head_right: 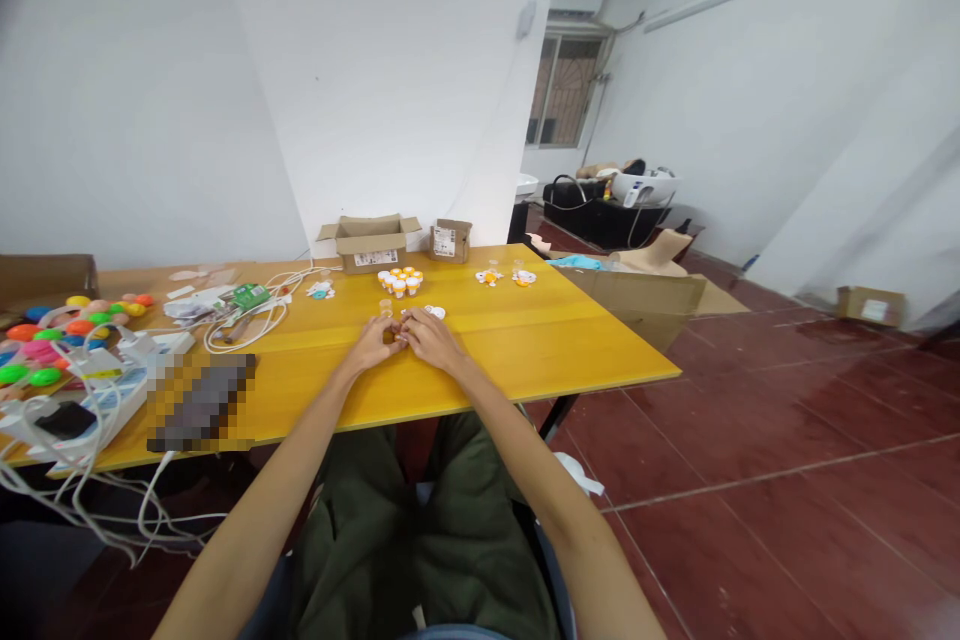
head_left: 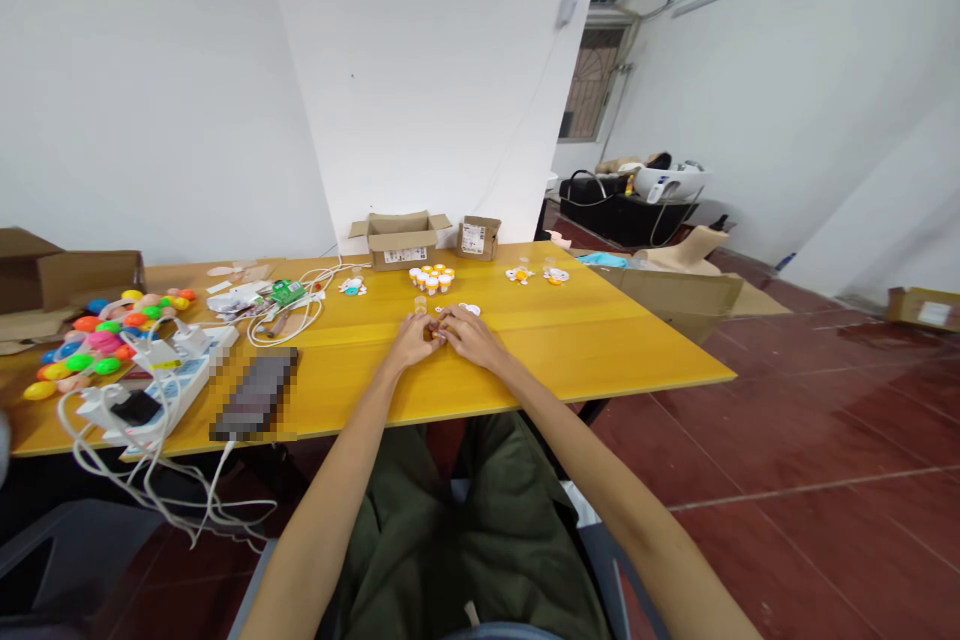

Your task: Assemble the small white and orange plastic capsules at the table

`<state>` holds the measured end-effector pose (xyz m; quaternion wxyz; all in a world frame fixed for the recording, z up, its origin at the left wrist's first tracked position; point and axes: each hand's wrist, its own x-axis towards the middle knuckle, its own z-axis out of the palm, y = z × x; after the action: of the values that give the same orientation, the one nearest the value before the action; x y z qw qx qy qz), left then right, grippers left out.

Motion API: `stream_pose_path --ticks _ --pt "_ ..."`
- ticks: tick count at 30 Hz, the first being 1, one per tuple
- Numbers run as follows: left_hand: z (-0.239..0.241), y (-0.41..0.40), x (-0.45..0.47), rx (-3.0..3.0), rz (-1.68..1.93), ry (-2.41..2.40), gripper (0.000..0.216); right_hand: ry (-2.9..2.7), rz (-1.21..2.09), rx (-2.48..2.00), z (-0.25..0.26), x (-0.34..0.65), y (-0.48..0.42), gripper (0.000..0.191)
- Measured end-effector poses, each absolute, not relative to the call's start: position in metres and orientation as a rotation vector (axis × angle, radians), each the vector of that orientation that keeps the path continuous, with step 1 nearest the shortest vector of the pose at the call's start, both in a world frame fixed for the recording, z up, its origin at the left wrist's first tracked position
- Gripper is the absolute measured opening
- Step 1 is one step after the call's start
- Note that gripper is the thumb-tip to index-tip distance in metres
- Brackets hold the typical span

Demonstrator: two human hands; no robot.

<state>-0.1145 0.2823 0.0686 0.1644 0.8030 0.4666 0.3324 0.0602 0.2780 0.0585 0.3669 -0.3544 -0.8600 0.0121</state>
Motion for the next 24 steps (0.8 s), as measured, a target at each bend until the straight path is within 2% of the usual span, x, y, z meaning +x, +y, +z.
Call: stream_pose_path --ticks 11,24 --pt "0.068 0.282 -0.116 2.236 0.97 1.307 0.008 -2.137 -0.024 -0.932 0.054 0.06 0.279 0.016" --pt "0.066 0.283 -0.118 2.229 0.98 1.283 0.019 -1.85 -0.103 -1.323 0.047 0.116 0.282 0.019"
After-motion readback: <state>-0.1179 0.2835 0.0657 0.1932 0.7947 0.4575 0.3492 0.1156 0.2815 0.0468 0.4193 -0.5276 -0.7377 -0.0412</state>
